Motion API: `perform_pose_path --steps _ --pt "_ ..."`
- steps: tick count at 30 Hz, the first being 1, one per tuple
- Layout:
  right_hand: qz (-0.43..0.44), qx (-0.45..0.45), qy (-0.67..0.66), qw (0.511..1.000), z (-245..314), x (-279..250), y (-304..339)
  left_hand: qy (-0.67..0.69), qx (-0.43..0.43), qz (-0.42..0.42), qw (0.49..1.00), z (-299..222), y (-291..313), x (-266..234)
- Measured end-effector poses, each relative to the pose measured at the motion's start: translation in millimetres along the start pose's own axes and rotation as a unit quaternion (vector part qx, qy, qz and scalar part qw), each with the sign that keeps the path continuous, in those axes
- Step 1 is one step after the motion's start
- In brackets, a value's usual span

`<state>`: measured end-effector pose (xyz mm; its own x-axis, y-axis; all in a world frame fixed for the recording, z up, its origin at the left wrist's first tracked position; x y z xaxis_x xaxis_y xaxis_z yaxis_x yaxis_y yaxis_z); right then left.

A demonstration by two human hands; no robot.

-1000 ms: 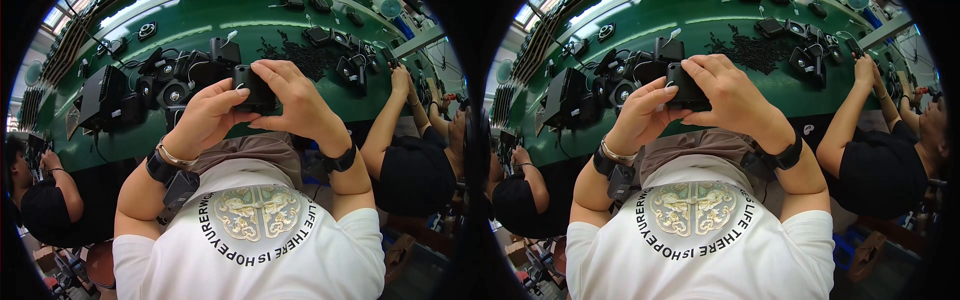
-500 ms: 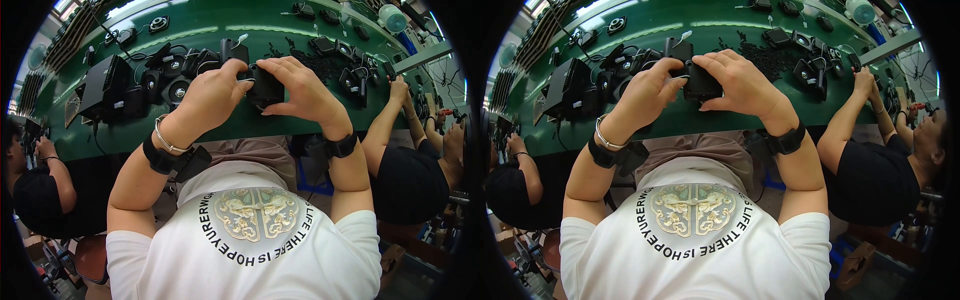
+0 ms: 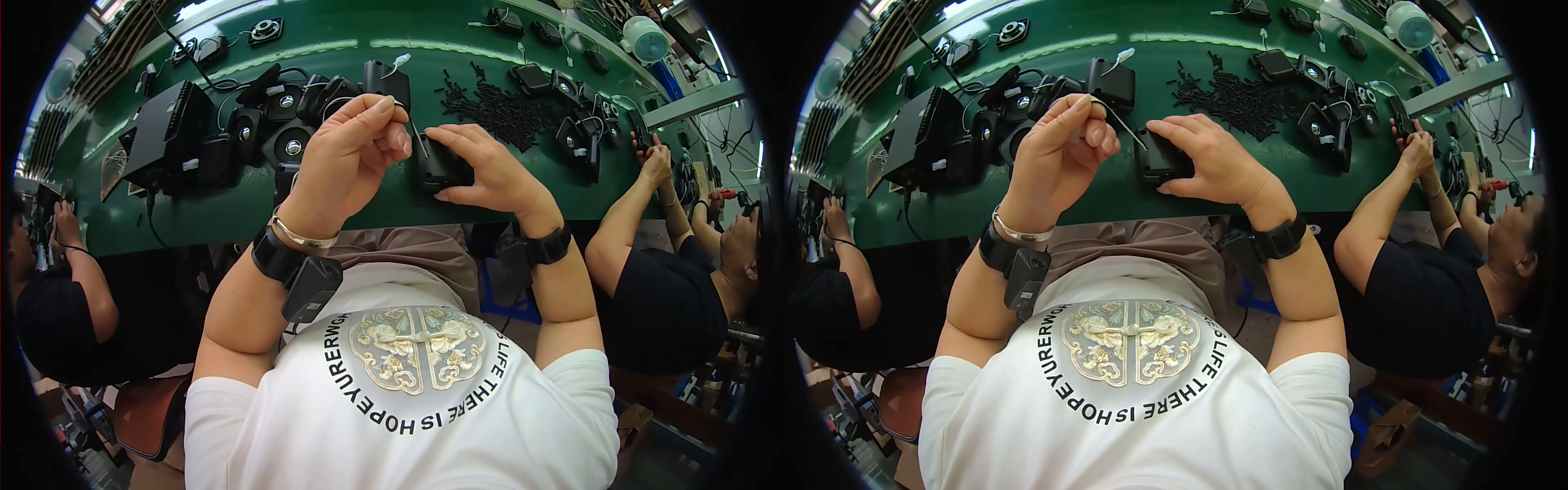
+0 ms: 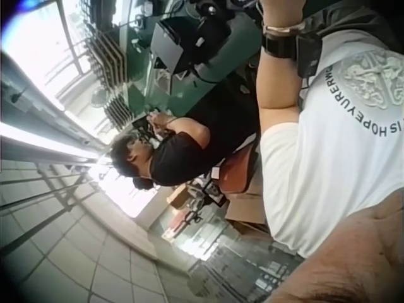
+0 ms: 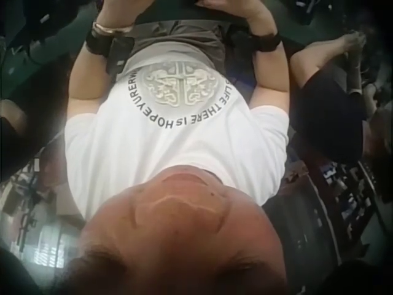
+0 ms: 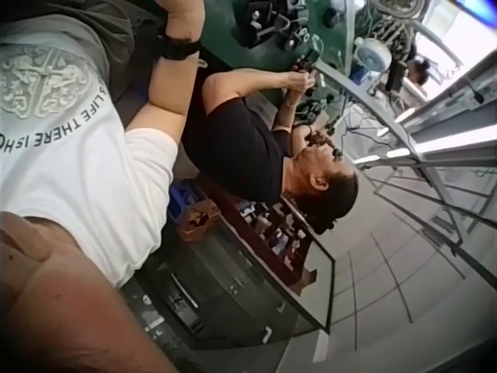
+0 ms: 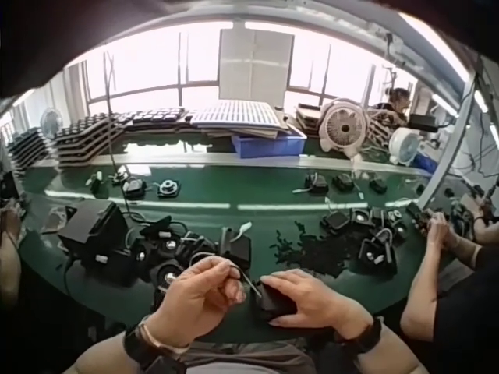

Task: The person picks up a speaker and a housing, threads the wire through, and presses the speaker into place. They then snap a back cover onto the housing and insert screws into the holes by hand.

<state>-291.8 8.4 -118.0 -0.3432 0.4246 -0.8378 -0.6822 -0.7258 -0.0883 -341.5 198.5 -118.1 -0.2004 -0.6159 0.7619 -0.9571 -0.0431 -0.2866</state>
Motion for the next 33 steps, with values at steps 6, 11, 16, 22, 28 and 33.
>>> perform_pose_path --steps 6,11,16,22,28,33 --pt "-0.013 0.026 0.014 0.999 -4 6 5 0.001 0.048 0.020 0.999 16 17 7" --pt "0.001 0.032 -0.008 0.999 -8 1 6 -0.599 0.073 0.131 0.787 34 35 -12" --pt "0.027 0.034 -0.023 0.999 -10 -5 6 -0.718 0.147 0.195 0.652 51 24 3" --pt "0.025 0.022 -0.006 0.999 -10 -6 10 -0.711 0.135 0.233 0.650 51 19 -3" --pt "0.022 0.018 0.024 0.999 -4 -4 9 -0.710 0.123 0.237 0.652 48 19 -2" --pt "0.019 -0.005 0.028 0.999 -5 -5 5 -0.714 0.135 0.228 0.648 48 20 -1"
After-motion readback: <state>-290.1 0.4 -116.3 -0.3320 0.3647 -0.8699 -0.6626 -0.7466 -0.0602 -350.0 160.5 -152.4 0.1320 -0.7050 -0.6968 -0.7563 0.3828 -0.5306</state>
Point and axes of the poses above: each hand's wrist, its own y-axis away from the middle knuckle, its own x-axis out of the palm, z = x × y, the point moved 4 cm from there along -y, towards the middle knuckle, and after that the axes turned 15 degrees about x, right-handed, at the moved point
